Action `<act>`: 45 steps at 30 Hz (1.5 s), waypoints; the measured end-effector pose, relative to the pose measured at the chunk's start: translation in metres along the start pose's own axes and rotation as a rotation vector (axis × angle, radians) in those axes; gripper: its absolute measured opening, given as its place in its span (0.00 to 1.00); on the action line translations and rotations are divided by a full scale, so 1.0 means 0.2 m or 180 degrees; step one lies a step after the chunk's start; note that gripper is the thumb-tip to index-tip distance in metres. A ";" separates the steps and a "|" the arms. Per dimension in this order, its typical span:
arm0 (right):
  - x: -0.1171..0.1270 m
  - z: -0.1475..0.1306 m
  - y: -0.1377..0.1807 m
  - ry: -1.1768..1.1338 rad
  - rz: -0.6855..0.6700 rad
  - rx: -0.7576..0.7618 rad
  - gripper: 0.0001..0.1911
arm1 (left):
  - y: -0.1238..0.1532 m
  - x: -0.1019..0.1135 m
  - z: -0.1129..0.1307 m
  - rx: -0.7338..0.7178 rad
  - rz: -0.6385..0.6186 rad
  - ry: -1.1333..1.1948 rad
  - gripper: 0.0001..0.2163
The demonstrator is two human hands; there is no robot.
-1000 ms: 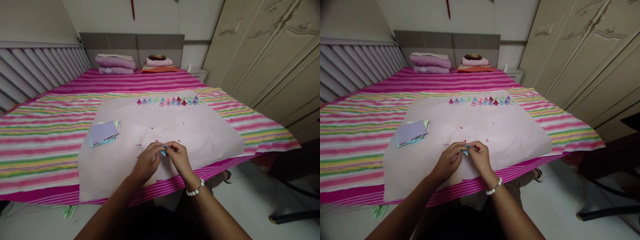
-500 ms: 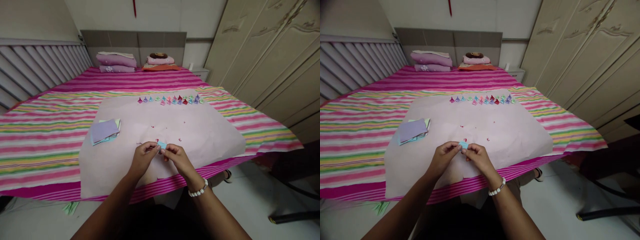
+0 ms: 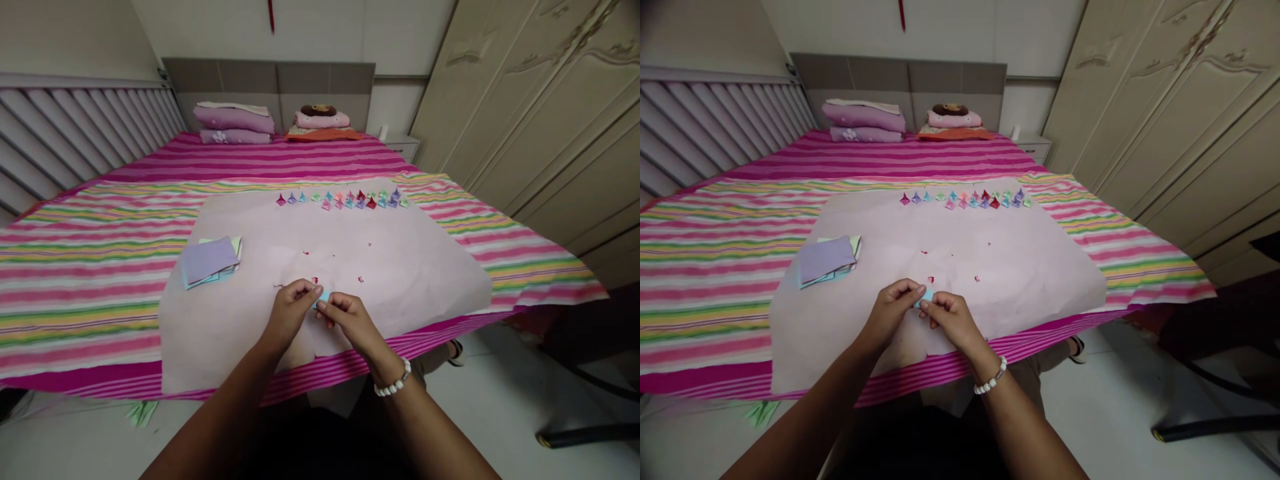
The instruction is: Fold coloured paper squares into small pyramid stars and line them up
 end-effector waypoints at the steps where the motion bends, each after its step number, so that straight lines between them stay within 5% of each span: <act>1: -0.01 0.00 0.00 0.0001 -0.0078 -0.0006 0.16 | 0.00 0.01 0.00 -0.0012 0.0057 0.0033 0.12; 10: -0.04 0.04 0.01 -0.0271 -0.0035 -0.0063 0.16 | -0.01 0.03 -0.14 0.0302 0.0226 0.0653 0.13; 14: -0.03 0.05 0.02 -0.0392 -0.0117 -0.0197 0.14 | -0.02 0.04 -0.09 0.0227 0.0047 0.0235 0.14; 18: 0.01 0.06 0.01 -0.0563 0.0174 -0.0235 0.13 | -0.01 0.01 -0.04 0.0145 -0.0173 -0.0131 0.14; 28: 0.10 0.05 0.01 -0.0608 0.0808 -0.0160 0.11 | 0.03 0.05 -0.09 -0.0199 0.0058 0.0104 0.13; 45: 0.08 -0.03 0.00 -0.0508 0.0636 0.0236 0.14 | 0.01 0.02 -0.07 0.0079 -0.0207 0.0300 0.09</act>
Point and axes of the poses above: each hand's wrist, its own y-axis away from the middle knuckle, its own x-axis out of the back of the hand, z = x × y, the point moved 8 cm from there along -y, towards the middle knuckle, and after that the axes turned 4 degrees about y, right-handed, at the moved point
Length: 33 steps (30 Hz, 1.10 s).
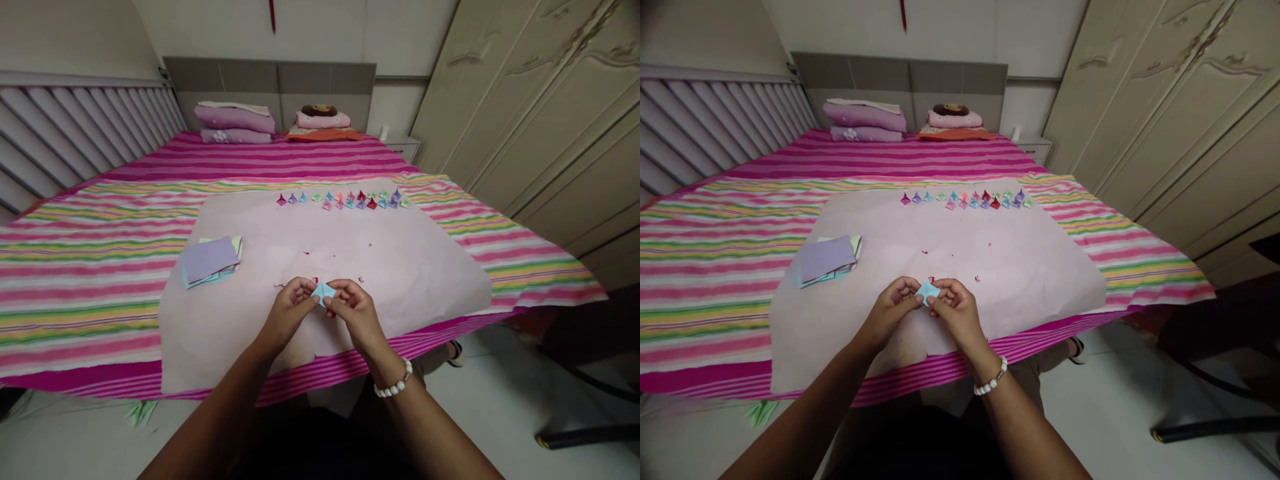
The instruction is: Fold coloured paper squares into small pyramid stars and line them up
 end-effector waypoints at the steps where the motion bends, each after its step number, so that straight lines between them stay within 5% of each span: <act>1: 0.00 0.00 0.00 -0.0012 0.0009 -0.0023 0.14 | 0.00 0.00 0.00 0.0038 -0.0010 0.0015 0.09; 14: 0.01 0.01 0.00 -0.0333 0.0180 -0.0210 0.04 | 0.00 -0.01 -0.04 0.0213 0.0071 0.0331 0.05; 21: 0.00 0.01 0.00 -0.0437 0.0225 -0.0245 0.04 | 0.00 -0.03 -0.07 0.0362 0.0135 0.0944 0.03; 33: -0.01 0.01 0.01 -0.0299 -0.0031 -0.0040 0.07 | 0.02 -0.06 -0.05 0.0178 -0.0194 0.0857 0.07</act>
Point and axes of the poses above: each hand's wrist, its own y-axis away from the middle knuckle, its own x-axis out of the back of the hand, z = x × y, the point moved 8 cm from there along -y, towards the middle knuckle, and after that the axes turned 4 degrees about y, right-handed, at the moved point
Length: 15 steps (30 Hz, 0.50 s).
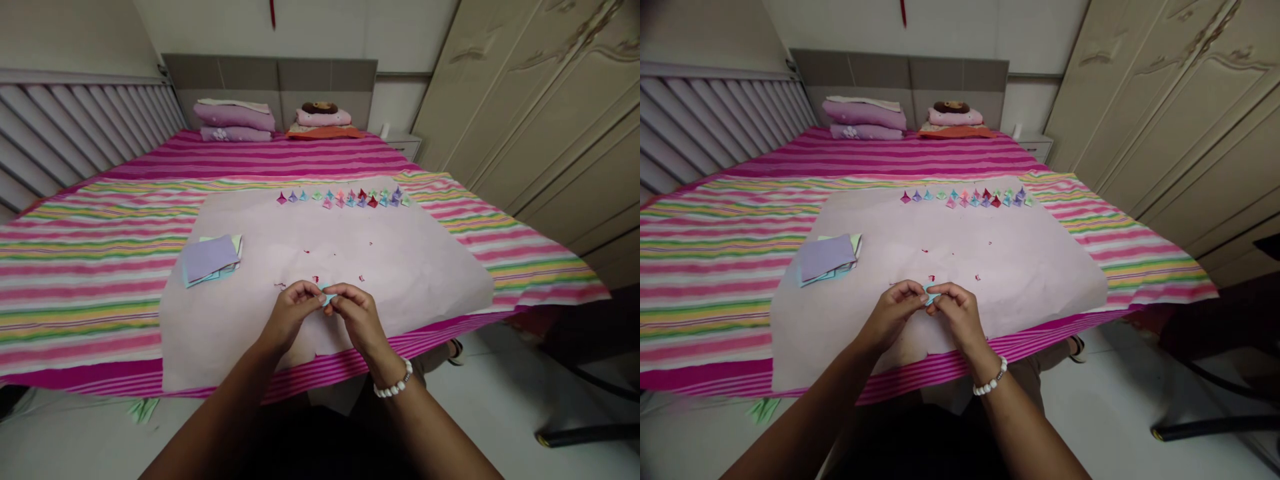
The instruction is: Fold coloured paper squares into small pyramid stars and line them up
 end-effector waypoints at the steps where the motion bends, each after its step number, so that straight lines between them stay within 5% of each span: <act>1: 0.00 0.00 0.00 0.0001 -0.0040 0.0011 0.07 | 0.00 0.00 0.00 -0.0015 -0.0015 -0.0005 0.07; 15: 0.03 -0.02 -0.02 0.0123 0.0279 0.0137 0.24 | 0.00 0.05 0.05 -0.0177 0.0525 -0.0555 0.19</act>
Point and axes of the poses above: each hand's wrist, its own y-axis away from the middle knuckle, its own x-axis out of the back of the hand, z = x × y, the point moved 8 cm from there along -y, towards the middle knuckle, and after that the axes turned 4 degrees about y, right-handed, at the moved point
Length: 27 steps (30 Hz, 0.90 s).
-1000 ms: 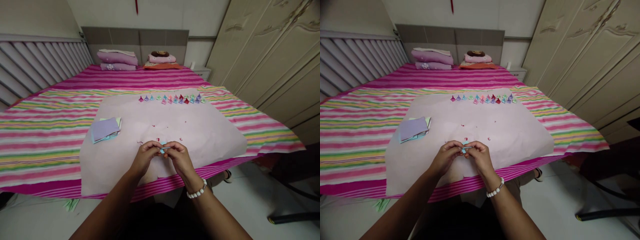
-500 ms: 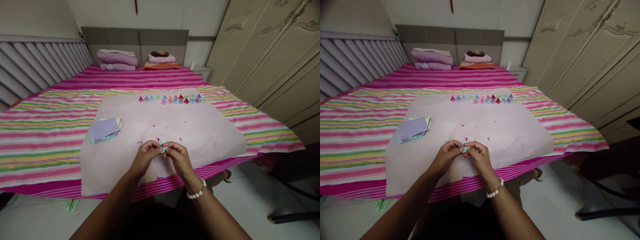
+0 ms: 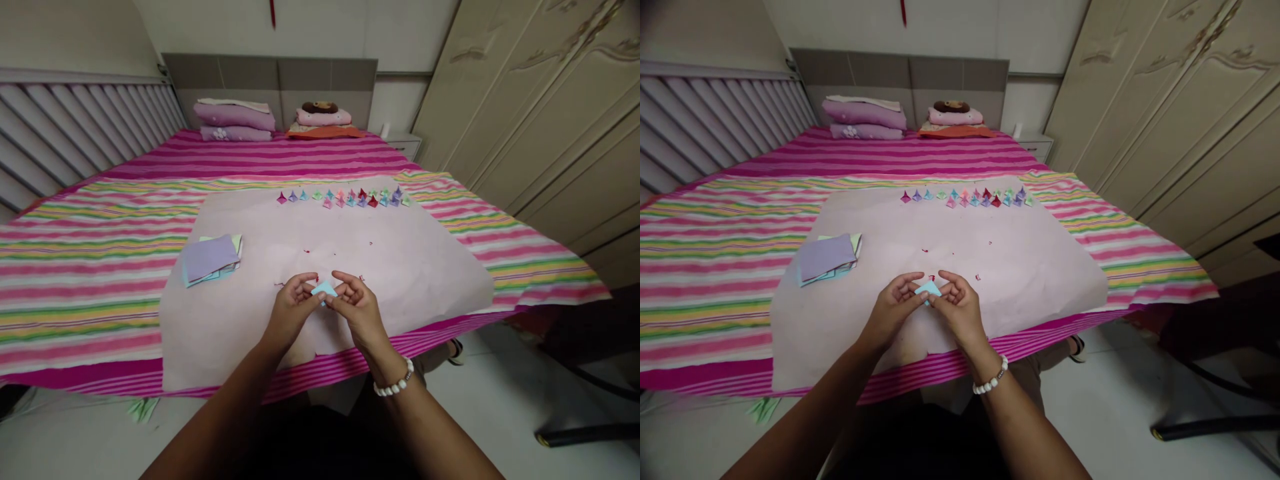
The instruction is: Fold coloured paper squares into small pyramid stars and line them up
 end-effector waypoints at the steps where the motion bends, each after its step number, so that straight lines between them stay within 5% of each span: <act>1: 0.00 0.00 0.00 0.0016 -0.0006 0.0005 0.25 | 0.00 0.00 0.00 -0.0020 0.0014 -0.0044 0.18; 10: -0.01 0.01 0.00 0.0023 -0.0192 -0.0062 0.31 | -0.01 0.04 0.04 -0.0136 -0.0005 -0.0207 0.17; 15: 0.01 -0.01 0.00 0.0079 -0.0087 -0.0010 0.28 | 0.00 0.02 0.09 -0.0584 -0.0255 -0.0762 0.06; 27: 0.02 -0.04 0.01 0.0325 -0.0014 0.0189 0.18 | 0.01 0.00 0.10 -0.0680 -0.0416 -0.1616 0.09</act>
Point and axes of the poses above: each hand's wrist, its own y-axis away from the middle knuckle, its own x-axis out of the back of the hand, z = x × y, the point moved 8 cm from there along -y, towards the middle knuckle, and after that the axes turned 4 degrees about y, right-handed, at the moved point
